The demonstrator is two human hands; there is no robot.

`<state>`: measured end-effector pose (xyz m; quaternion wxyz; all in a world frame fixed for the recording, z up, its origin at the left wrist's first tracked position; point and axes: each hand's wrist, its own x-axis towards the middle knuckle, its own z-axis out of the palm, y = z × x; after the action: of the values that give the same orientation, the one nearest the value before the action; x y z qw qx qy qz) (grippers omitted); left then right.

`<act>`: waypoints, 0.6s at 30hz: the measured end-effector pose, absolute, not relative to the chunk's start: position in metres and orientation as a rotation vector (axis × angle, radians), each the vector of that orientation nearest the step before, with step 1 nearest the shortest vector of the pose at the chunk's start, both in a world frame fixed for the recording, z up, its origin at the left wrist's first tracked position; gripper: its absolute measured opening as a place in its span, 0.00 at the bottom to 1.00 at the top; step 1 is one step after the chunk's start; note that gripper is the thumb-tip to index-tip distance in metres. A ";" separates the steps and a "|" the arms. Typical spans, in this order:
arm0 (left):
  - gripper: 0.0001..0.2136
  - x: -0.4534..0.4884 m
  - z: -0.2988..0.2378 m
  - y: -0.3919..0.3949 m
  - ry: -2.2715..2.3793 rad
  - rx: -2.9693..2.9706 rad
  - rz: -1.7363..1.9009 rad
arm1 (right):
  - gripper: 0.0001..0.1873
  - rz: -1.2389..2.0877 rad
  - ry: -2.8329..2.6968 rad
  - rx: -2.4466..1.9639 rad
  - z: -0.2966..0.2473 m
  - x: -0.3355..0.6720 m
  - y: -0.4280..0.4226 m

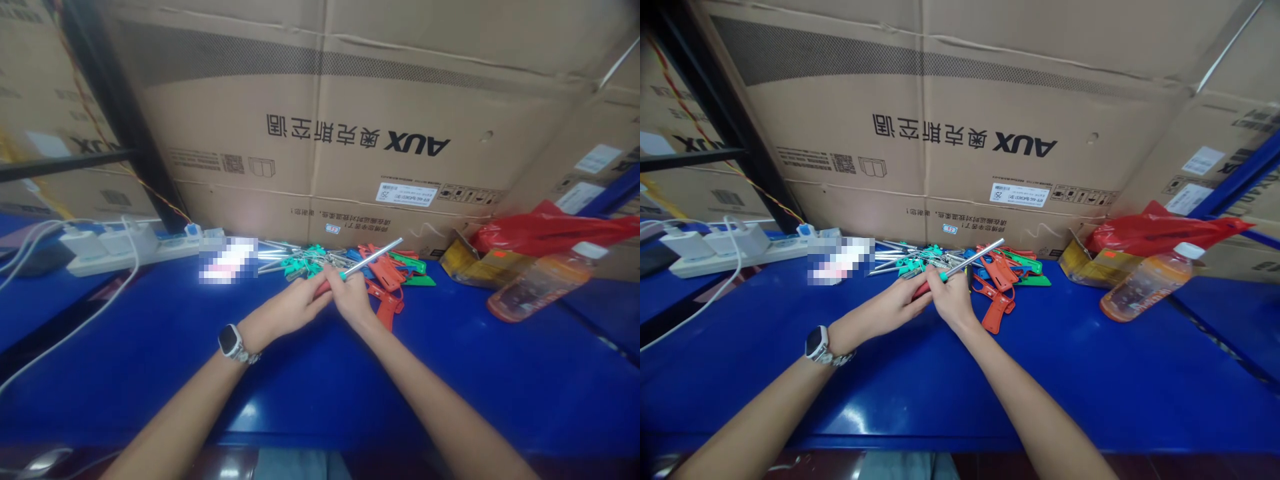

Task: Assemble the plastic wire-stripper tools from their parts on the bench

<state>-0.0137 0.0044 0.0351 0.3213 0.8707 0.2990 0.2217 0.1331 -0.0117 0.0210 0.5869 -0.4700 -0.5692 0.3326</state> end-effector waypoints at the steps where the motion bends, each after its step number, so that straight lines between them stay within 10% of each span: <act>1: 0.13 -0.014 0.037 0.003 0.749 2.203 0.549 | 0.21 0.758 -1.298 -1.115 0.021 0.132 -0.012; 18: 0.16 -0.024 0.047 -0.001 0.512 1.320 0.167 | 0.25 0.698 -1.471 -0.987 0.030 0.141 -0.015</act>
<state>-0.0239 -0.0011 0.0473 0.7566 0.6055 0.2350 0.0764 0.1406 -0.0147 0.0304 0.5801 -0.4221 -0.6294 0.2987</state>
